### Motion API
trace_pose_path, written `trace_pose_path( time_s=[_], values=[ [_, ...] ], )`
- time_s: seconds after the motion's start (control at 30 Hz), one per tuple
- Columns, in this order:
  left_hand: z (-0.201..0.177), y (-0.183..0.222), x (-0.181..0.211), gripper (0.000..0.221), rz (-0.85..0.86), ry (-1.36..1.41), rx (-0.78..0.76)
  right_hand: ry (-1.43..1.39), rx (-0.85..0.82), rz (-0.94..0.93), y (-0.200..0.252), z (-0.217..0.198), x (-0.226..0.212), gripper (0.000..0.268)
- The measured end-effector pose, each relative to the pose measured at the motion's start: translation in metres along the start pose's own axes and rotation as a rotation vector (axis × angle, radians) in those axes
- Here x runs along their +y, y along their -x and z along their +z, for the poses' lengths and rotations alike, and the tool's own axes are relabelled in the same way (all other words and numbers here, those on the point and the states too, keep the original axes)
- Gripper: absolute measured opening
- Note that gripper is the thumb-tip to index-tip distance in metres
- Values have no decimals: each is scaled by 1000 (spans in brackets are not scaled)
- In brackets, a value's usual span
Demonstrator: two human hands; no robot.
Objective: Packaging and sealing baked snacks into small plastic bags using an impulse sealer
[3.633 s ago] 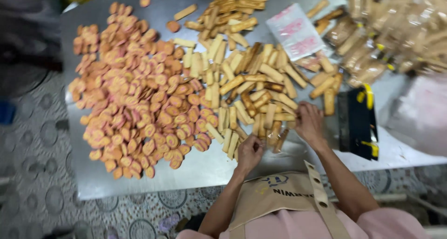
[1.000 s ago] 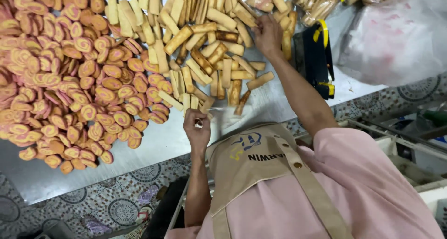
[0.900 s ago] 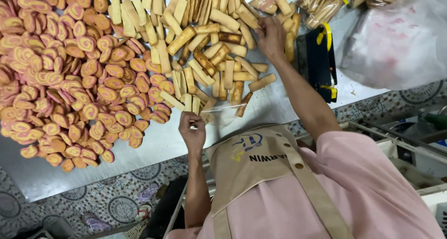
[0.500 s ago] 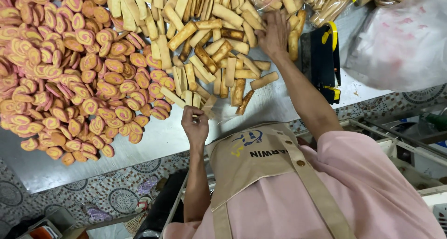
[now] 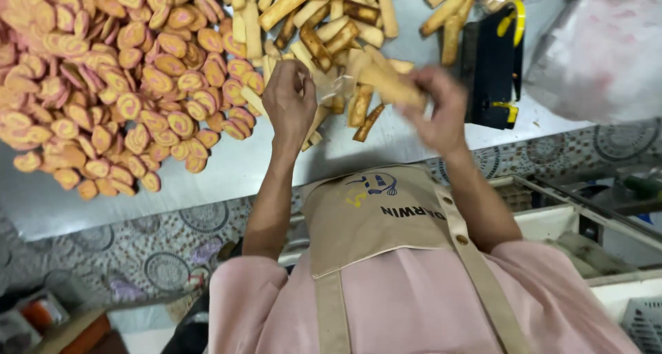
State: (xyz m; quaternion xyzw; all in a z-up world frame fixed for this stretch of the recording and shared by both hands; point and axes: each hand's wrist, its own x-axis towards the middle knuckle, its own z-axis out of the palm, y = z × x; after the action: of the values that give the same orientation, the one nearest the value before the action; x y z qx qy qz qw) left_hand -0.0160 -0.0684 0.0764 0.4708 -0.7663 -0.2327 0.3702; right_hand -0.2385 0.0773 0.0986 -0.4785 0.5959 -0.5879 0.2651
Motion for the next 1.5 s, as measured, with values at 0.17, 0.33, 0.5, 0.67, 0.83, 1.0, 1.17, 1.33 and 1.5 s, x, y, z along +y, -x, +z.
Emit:
trace_pose_path(
  time_s=[0.17, 0.33, 0.5, 0.67, 0.83, 1.0, 1.17, 1.33, 1.5],
  values=[
    [19, 7, 4, 11, 94, 70, -71, 214, 27, -84, 19, 29, -32, 32],
    [25, 43, -12, 10, 38, 200, -227, 207, 123, 16, 61, 41, 14, 35],
    [28, 91, -47, 21, 329, 91, -132, 262, 167, 384, 101, 61, 54, 25],
    [5, 116, -73, 7, 291, 160, -171, 12, 178, 568, 121, 107, 52, 18],
    [-45, 106, -89, 12, 321, 164, -66, 45, 160, 484, 129, 154, 60, 15],
    [-72, 104, -102, 18, 343, 211, 13, 478, -150, 207, 118, 196, -8, 25],
    [-83, 101, -99, 14, 394, 305, 4, 268, 51, 519, 117, 216, -6, 21],
    [-70, 104, -99, 11, 431, 390, -84, -362, 403, 709, 127, 199, 60, 15],
    [-48, 96, -83, 9, 402, 374, -131, -25, 409, 470, 120, 191, 58, 16]
  ],
)
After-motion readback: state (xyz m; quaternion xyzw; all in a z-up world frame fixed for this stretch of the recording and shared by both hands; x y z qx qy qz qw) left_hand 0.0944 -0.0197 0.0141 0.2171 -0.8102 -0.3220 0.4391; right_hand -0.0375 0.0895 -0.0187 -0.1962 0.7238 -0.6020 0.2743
